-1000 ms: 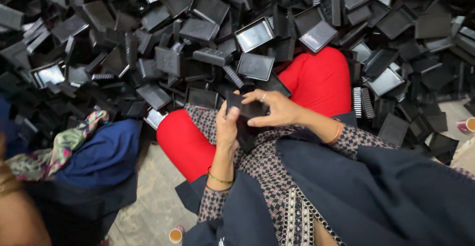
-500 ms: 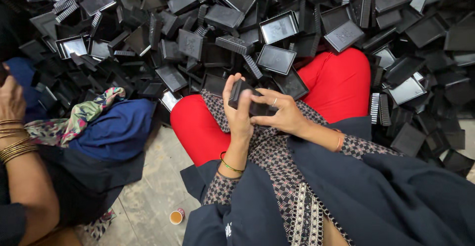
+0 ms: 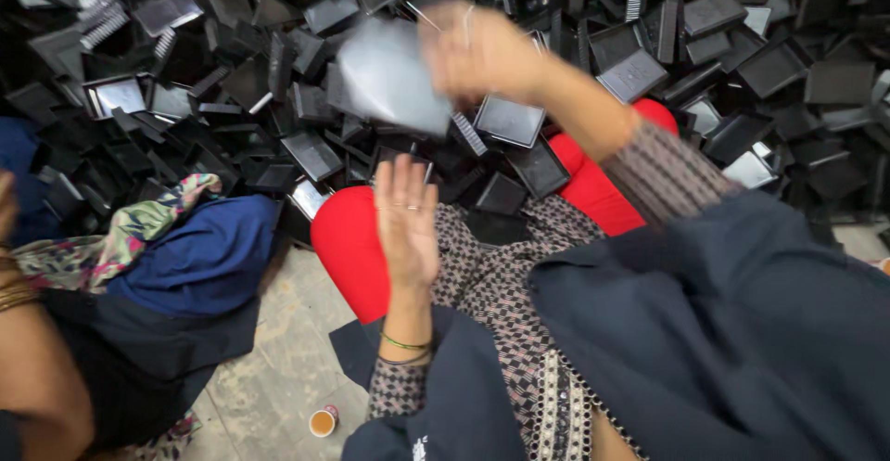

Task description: The person sits on the floor and repeatedly picks up small black plastic trays from a large pile, opens them, and places them into a separate pile. Another person works alongside, performing similar actions.

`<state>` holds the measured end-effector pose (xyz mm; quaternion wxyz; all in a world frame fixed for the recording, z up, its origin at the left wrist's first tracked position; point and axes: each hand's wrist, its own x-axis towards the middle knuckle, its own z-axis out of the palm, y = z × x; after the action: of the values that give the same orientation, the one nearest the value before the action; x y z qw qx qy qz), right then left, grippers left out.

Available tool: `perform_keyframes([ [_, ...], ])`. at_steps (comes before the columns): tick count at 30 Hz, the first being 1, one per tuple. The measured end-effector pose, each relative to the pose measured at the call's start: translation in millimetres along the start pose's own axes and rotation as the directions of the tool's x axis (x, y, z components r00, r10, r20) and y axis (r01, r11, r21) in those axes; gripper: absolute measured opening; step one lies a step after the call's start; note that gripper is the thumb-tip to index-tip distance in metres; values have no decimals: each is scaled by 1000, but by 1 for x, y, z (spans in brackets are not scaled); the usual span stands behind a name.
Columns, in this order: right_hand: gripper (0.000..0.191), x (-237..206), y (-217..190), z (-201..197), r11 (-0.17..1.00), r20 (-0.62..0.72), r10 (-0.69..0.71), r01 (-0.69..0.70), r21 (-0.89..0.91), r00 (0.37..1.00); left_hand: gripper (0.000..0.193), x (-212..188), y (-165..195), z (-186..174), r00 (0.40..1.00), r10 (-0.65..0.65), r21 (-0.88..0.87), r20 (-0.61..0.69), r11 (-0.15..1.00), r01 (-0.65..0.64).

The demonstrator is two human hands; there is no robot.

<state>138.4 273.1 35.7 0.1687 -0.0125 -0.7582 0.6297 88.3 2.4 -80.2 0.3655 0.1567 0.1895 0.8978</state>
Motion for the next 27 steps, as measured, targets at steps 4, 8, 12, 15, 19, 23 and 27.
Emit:
perform_keyframes([
  [4, 67, 11, 44, -44, 958, -226, -54, -14, -286, 973, 51, 3, 15, -38, 939, -2, 156, -345, 986, 59],
  [8, 91, -86, 106, -22, 328, -62, -12, -55, -943, 998, 35, -5, 2, -63, 876, -47, 192, -479, 969, 158],
  [12, 74, -133, 99, 5, 405, -305, 162, -345, -847, 939, 32, 0, -35, -60, 906, -177, 201, -385, 942, 270],
  [15, 75, -143, 51, 22, 592, -445, 209, -475, -651, 871, 44, 9, -58, -38, 915, -269, 237, -300, 908, 345],
  [19, 67, -157, 17, 68, 841, -250, 61, -184, -508, 966, 63, 12, -82, -2, 971, -164, 256, -173, 945, 205],
  [23, 61, -167, 28, 103, 872, -320, -104, -69, -485, 942, 77, 24, -74, 9, 989, 79, 343, 127, 932, -118],
  [27, 54, -165, 38, 115, 995, -378, 87, -61, 81, 922, 84, 34, -47, 5, 998, 27, 241, -60, 970, -12],
])
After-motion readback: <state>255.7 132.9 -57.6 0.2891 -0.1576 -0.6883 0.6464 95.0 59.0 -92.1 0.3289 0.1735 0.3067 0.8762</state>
